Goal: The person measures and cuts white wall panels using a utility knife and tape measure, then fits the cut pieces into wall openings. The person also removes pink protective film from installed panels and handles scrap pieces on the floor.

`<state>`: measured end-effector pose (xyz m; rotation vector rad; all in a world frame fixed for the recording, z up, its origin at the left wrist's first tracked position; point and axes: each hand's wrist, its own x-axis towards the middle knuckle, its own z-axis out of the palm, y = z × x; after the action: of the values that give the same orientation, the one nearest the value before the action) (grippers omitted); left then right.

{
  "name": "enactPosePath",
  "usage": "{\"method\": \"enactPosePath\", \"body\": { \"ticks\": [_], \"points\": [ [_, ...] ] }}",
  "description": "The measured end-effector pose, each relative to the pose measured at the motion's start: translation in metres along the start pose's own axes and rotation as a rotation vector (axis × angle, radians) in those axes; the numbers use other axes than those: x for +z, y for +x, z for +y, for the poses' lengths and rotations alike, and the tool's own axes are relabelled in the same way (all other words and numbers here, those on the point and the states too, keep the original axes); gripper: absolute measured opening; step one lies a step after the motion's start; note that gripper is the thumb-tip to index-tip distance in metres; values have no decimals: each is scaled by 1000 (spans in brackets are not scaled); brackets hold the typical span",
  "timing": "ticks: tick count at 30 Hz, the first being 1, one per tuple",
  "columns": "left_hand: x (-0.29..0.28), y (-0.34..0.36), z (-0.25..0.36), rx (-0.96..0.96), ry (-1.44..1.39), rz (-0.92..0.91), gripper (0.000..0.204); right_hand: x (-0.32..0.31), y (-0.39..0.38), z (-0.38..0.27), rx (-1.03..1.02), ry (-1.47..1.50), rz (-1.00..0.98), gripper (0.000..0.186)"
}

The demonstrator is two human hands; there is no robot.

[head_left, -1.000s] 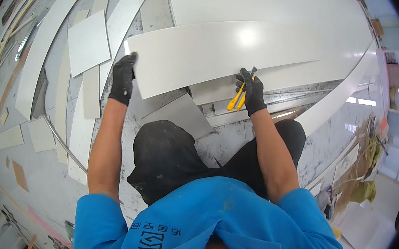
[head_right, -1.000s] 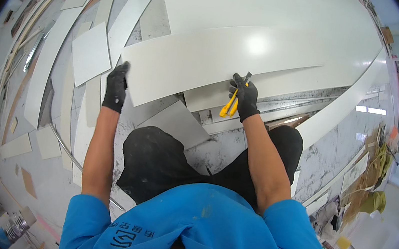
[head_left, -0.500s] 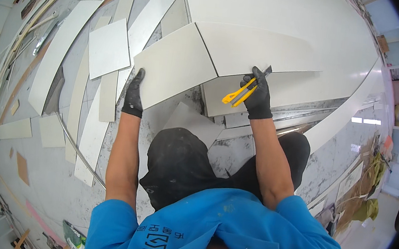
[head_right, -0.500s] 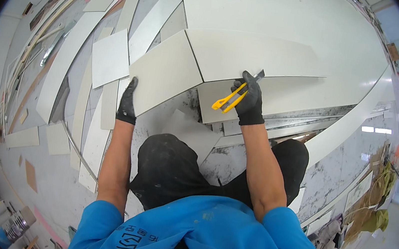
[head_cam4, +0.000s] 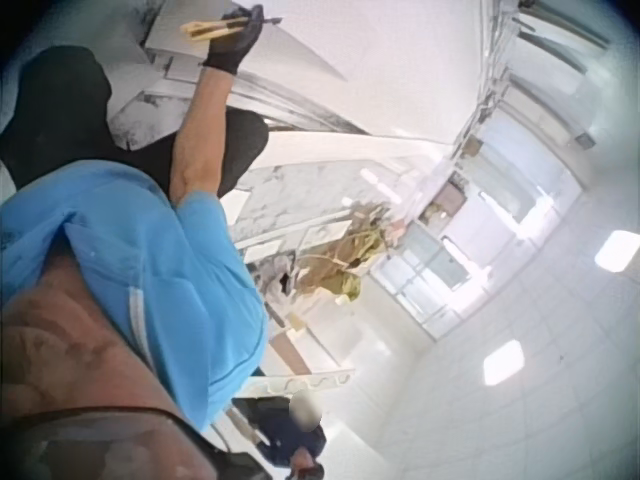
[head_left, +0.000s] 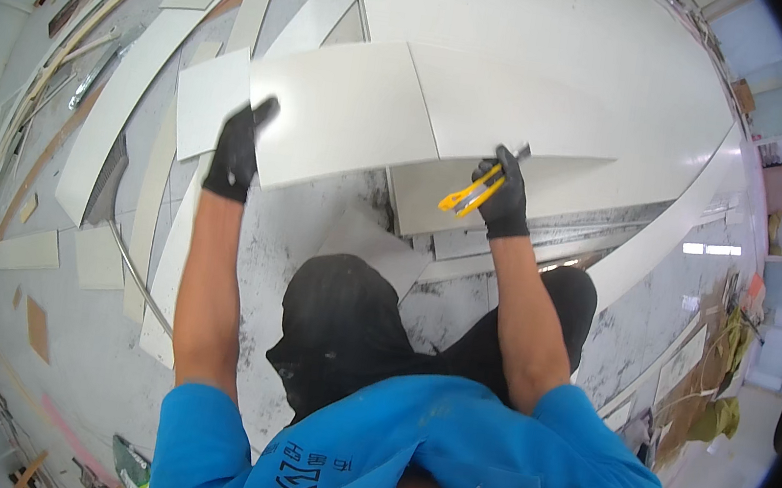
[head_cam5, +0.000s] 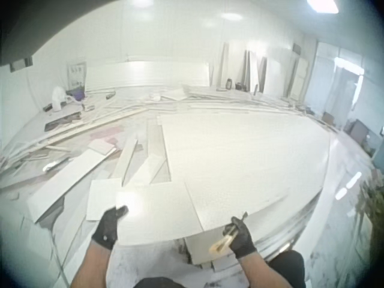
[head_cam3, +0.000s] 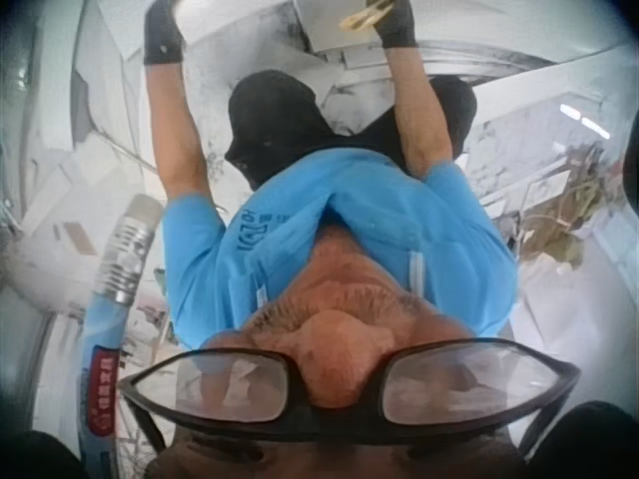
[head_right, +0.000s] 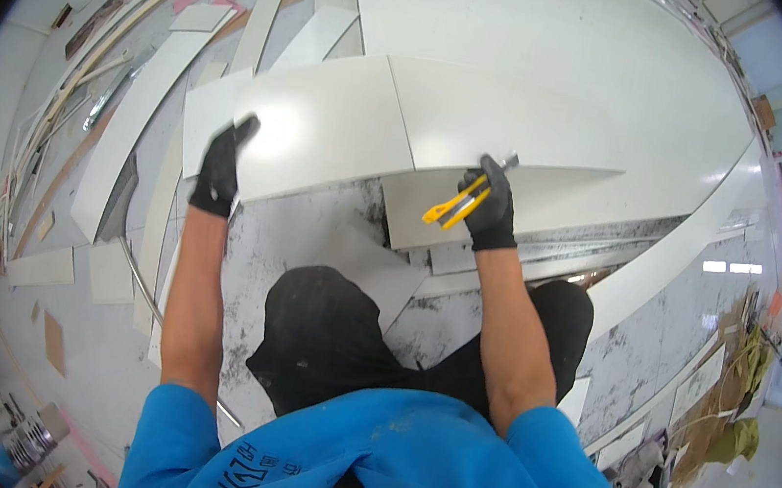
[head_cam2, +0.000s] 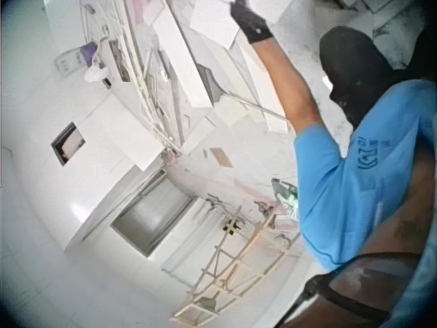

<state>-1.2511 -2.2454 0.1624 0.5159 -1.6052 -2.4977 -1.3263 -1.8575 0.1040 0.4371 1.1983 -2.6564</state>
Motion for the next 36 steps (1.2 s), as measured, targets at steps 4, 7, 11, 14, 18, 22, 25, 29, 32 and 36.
{"method": "enactPosePath", "body": {
  "ticks": [4,7,11,14,18,22,25,29,32,36],
  "points": [
    [-1,-13,-77,-189,-441,-123,46,9,-7,-24,-55,43,5,26],
    [18,-11,-109,-276,-583,-110,48,6,9,-35,-33,-9,-78,35],
    [19,0,-44,-177,-289,-89,37,-22,21,-16,-3,-197,155,38],
    [30,-5,0,477,494,-30,21,-37,18,-1,107,-188,179,31],
    [37,-11,7,163,201,84,19,-27,4,-16,-93,-255,108,31],
    [32,-18,-18,341,140,241,30,-14,-12,-59,-23,-445,106,26],
    [22,-35,-17,360,420,-161,37,-12,-16,-98,-5,-530,73,25],
    [37,-42,-20,543,1098,-138,30,-14,-18,-143,63,-645,-60,29],
    [54,-26,-24,926,1319,-128,30,-9,-6,-162,125,-668,-163,30],
    [66,-8,-32,252,867,-243,29,-12,24,-181,0,-671,-324,35]
  ]
}}
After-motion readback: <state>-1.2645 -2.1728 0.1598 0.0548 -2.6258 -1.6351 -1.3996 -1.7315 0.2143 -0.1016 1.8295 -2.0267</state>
